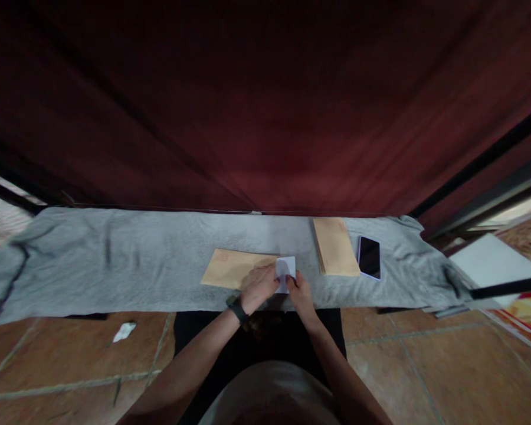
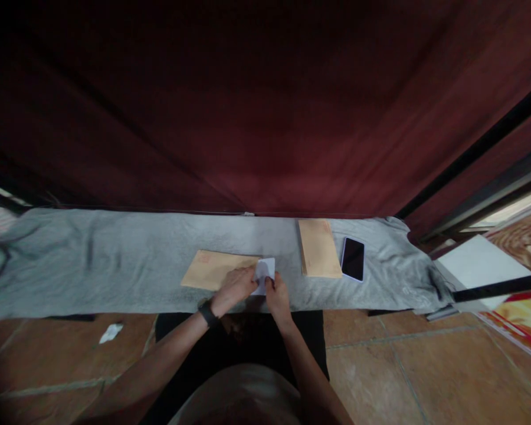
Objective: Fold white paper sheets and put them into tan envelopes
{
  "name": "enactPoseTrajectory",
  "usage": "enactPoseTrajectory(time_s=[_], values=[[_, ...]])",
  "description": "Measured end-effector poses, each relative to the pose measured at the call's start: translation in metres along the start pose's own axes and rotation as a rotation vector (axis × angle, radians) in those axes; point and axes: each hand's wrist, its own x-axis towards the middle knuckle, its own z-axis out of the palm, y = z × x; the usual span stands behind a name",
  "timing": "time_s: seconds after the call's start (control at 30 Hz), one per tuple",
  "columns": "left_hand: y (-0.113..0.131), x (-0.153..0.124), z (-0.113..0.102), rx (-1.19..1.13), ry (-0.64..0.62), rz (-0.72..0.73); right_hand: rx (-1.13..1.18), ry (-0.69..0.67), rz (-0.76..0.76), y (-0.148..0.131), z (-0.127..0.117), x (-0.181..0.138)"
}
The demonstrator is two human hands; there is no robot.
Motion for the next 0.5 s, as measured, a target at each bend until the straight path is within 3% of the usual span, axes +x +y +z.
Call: enactPoseTrajectory(time_s=[0.2, 0.5], values=[[0.012, -0.006, 0.008, 0.001, 0.011, -0.017, -0.002, -0.075, 0.006, -0.003, 0.006, 0.012], [0.017, -0.004, 0.005, -0.015, -0.019, -0.090, -0.062, -0.150, 0.023, -0.002, -0.009, 0.012]])
